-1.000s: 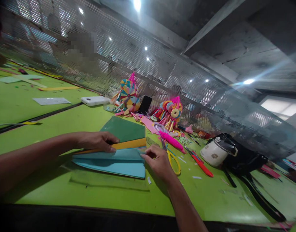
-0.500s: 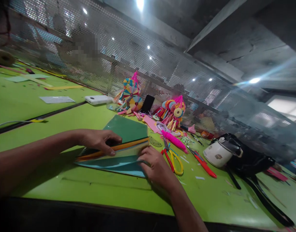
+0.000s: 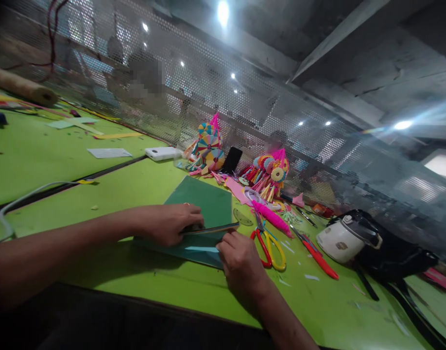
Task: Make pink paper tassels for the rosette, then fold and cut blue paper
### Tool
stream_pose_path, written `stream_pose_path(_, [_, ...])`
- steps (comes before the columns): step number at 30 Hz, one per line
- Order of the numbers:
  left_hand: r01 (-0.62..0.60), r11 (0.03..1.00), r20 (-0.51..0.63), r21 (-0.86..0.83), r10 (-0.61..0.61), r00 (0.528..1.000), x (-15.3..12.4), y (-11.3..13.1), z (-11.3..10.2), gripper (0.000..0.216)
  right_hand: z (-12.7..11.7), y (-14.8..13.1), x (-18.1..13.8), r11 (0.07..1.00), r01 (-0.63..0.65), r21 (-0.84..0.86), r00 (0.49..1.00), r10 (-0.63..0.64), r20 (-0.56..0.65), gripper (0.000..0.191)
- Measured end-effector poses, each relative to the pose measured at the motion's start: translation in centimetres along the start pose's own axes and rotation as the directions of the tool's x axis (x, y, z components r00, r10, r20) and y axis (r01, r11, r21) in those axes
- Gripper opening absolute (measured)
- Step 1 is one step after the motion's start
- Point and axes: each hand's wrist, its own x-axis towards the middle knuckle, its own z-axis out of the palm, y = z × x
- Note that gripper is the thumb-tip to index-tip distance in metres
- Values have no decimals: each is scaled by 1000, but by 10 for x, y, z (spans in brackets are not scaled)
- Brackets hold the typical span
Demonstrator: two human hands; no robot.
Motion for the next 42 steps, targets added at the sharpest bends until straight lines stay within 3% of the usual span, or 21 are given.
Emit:
stream_pose_path(10, [45,996,-11,76,-44,999,2,0,3,31,4,1,1,1000,19,17,998,-19,-52,18])
stream_pose_path(16, [74,995,45,69,-78,996,1,2,-6,26,1,-3,3,998,19,59,997,-23,69,16])
stream_pose_path(21, [36,991,37,128,-41,998,1,2,-4,25,1,-10,10,993,81,-83,988,-69,141,19])
stream_pose_path(27, [75,982,-67,172,-64,996,3,2,8,19,11,-33,35,921,128,-368,982,-65,179,17])
stream_pose_path(33, [-28,990,-167,135,51,985,6,1,26,27,24,-54,44,893,183,-411,977,-121,174,16])
stream_pose_path(37, [-46,974,-98,220,69,993,6,5,29,22,13,-66,40,899,161,-407,985,-119,128,16])
stream_pose_path(42, [16,982,-79,190,-1,997,-1,10,17,25,-25,-94,24,907,180,-382,984,-166,71,19])
